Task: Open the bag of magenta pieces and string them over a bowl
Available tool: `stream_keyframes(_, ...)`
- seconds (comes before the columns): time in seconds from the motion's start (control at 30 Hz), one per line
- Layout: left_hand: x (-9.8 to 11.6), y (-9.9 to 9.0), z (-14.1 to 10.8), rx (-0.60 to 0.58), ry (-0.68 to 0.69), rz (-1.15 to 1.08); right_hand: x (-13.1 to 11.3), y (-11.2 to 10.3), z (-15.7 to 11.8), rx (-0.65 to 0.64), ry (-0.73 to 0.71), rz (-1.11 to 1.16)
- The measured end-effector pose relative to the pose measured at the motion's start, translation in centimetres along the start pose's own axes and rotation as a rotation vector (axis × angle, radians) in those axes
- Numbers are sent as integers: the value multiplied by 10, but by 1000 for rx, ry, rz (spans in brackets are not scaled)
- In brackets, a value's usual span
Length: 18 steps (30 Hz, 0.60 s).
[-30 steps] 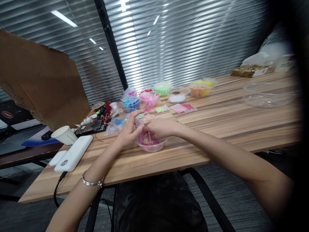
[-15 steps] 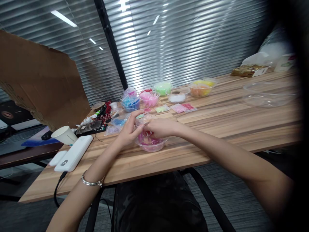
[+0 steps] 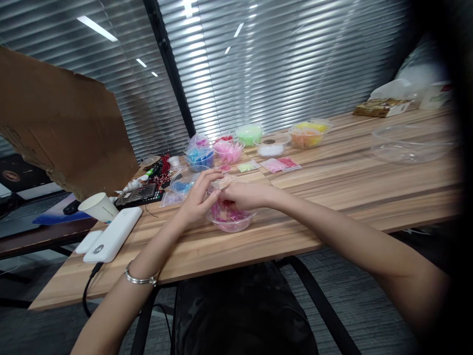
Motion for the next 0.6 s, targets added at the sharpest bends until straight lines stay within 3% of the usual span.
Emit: stream_keyframes(0.6,3,-1,0,-40,-11,16,-3,-5,-1,-51,-57,81)
Point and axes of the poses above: each hand's wrist, its own z-axis towards the middle knuckle, its own y-axis out of the palm, x = y × z, the point moved 1 cm from there along z, towards the middle knuckle, and after that the axes turned 12 degrees about -y, right-handed, at the moved point
